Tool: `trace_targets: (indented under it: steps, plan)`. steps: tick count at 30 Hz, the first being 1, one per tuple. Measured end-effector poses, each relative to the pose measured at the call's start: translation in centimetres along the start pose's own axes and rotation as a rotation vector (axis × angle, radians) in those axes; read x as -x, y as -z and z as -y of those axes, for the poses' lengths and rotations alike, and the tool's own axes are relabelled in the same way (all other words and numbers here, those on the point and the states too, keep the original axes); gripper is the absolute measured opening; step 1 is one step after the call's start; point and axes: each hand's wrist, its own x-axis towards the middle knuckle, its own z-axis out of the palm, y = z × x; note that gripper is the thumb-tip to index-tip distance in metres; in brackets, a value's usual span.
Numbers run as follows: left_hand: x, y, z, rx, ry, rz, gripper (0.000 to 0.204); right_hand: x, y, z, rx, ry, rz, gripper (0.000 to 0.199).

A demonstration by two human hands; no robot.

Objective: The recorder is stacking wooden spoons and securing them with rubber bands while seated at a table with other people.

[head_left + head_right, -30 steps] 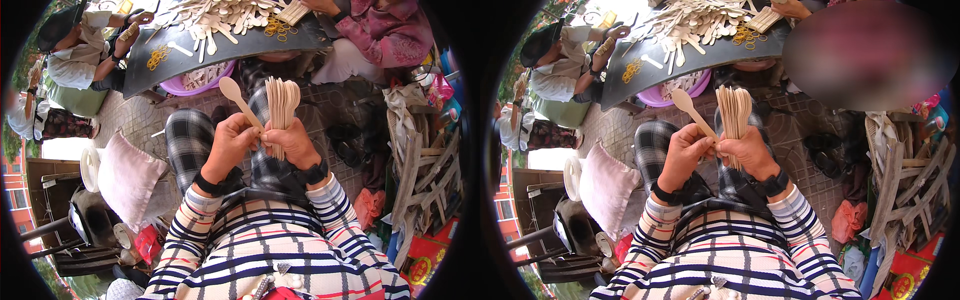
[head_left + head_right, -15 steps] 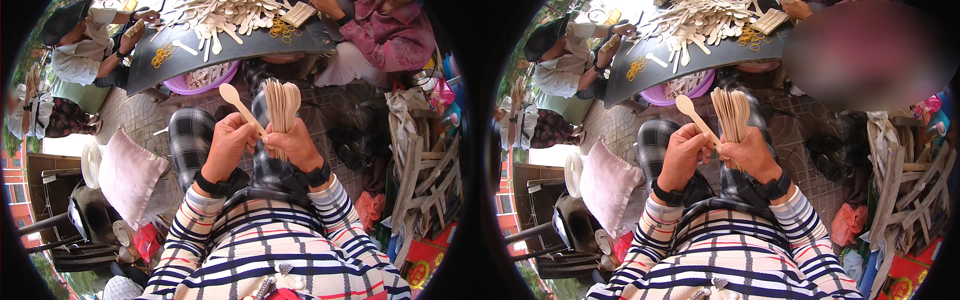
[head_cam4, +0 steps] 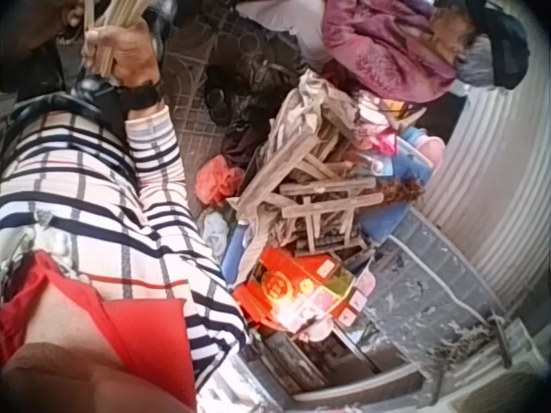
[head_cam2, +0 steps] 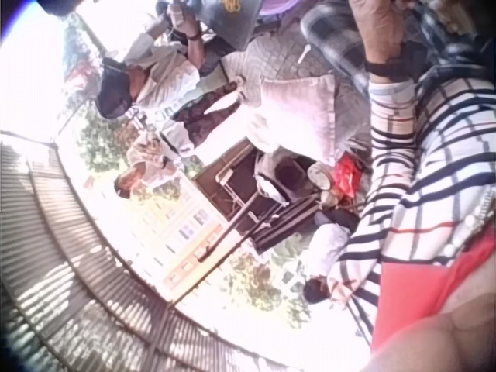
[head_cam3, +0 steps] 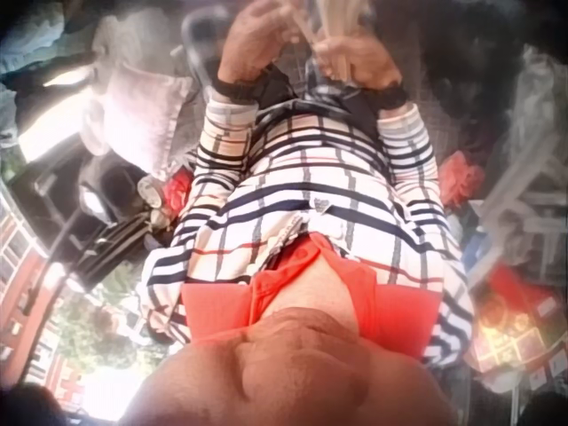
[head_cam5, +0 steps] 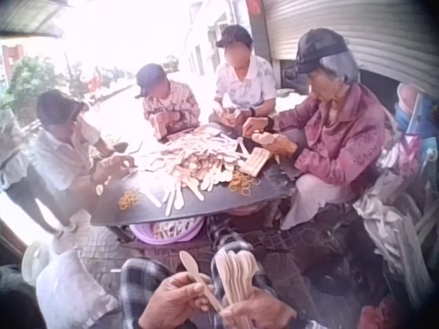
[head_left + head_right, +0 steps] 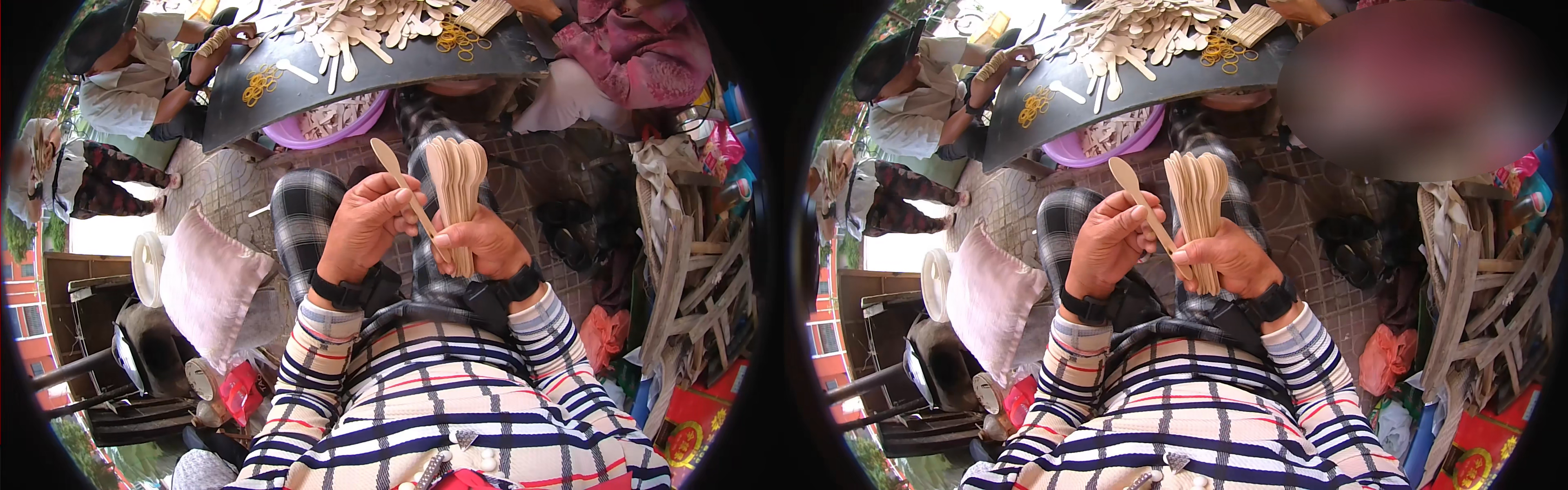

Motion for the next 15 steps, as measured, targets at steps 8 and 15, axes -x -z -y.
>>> trace_targets:
  steps: [8,15]
  plan:
    - [0.2,-1.5,0.8,-0.25,0.004,-0.111,0.023,-0.2,-0.3,-0.2,0.007,0.021,-0.083,0.033]
    - [0.3,-1.8,1.7,-0.544,-0.051,-0.099,0.023,-0.3,0.0,-0.3,0.174,-0.013,-0.075,0.021]
